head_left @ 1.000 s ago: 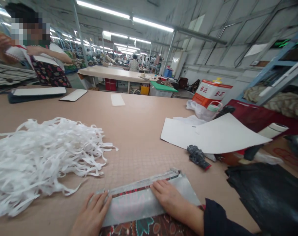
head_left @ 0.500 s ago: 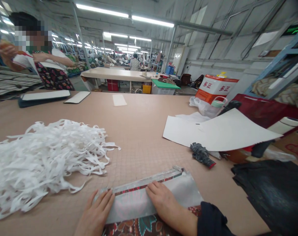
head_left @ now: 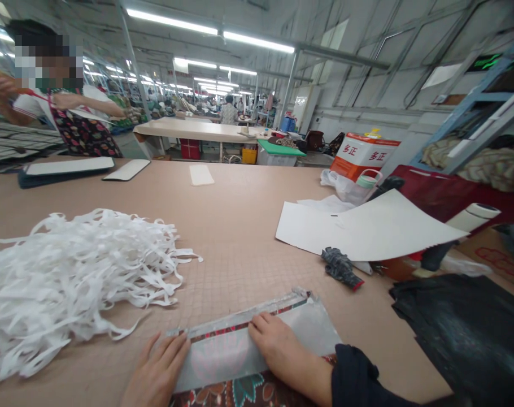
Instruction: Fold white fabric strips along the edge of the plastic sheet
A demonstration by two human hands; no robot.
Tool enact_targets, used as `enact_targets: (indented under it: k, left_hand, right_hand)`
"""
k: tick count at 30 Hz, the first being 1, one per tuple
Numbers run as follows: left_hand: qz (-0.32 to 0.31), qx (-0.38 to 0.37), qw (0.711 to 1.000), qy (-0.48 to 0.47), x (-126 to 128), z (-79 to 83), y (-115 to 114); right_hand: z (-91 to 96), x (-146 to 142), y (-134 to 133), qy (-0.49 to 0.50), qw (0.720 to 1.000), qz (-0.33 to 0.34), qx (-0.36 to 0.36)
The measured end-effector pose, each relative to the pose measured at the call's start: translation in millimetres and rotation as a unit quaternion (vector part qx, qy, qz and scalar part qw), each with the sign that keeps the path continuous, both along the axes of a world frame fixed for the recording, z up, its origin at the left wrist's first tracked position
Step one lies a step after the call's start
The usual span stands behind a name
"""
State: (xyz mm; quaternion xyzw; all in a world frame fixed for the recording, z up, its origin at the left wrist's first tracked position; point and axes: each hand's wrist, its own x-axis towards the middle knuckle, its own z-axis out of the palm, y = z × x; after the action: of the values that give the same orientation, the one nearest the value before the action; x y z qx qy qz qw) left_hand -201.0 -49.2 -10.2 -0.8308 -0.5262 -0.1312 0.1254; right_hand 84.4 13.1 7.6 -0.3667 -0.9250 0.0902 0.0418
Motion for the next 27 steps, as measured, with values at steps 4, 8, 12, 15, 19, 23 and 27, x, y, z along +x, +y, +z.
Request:
enact_targets:
  k: [4,8,12,15,19,23,27]
  left_hand:
    - [-0.048,-0.013,0.999,0.017,-16.3,-4.3,10.0]
    - [-0.064,-0.051,0.997,-0.009,-25.7,-6.2,25.1]
    - [-0.033,-0.132,0.991,0.001,-20.0,2.1,31.8]
    - [-0.014,-0.163,0.986,0.024,-10.0,4.8,23.9]
    - [-0.005,-0.108,0.993,0.044,-3.1,-2.2,7.5]
    - [-0.017,-0.092,0.996,0.004,-9.6,-0.2,5.7]
    - [0.009,-0.121,0.989,-0.085,-14.8,18.6,11.9]
  right_hand:
    - [9.4,1.7,22.7,0.005,0.994,-0.093,-0.065]
    - [11.9,2.1,40.2,-0.014,0.989,-0.116,-0.086]
    - [14.3,2.2,41.2,-0.017,0.99,-0.105,-0.089]
    - [17.9,2.3,35.3,-0.012,0.99,-0.114,-0.077]
    - [21.7,3.3,33.8,-0.015,0.99,-0.118,-0.078]
    - [21.0,3.2,38.6,-0.018,0.99,-0.108,-0.092]
    - [20.0,0.5,34.6,-0.011,0.991,-0.087,-0.098]
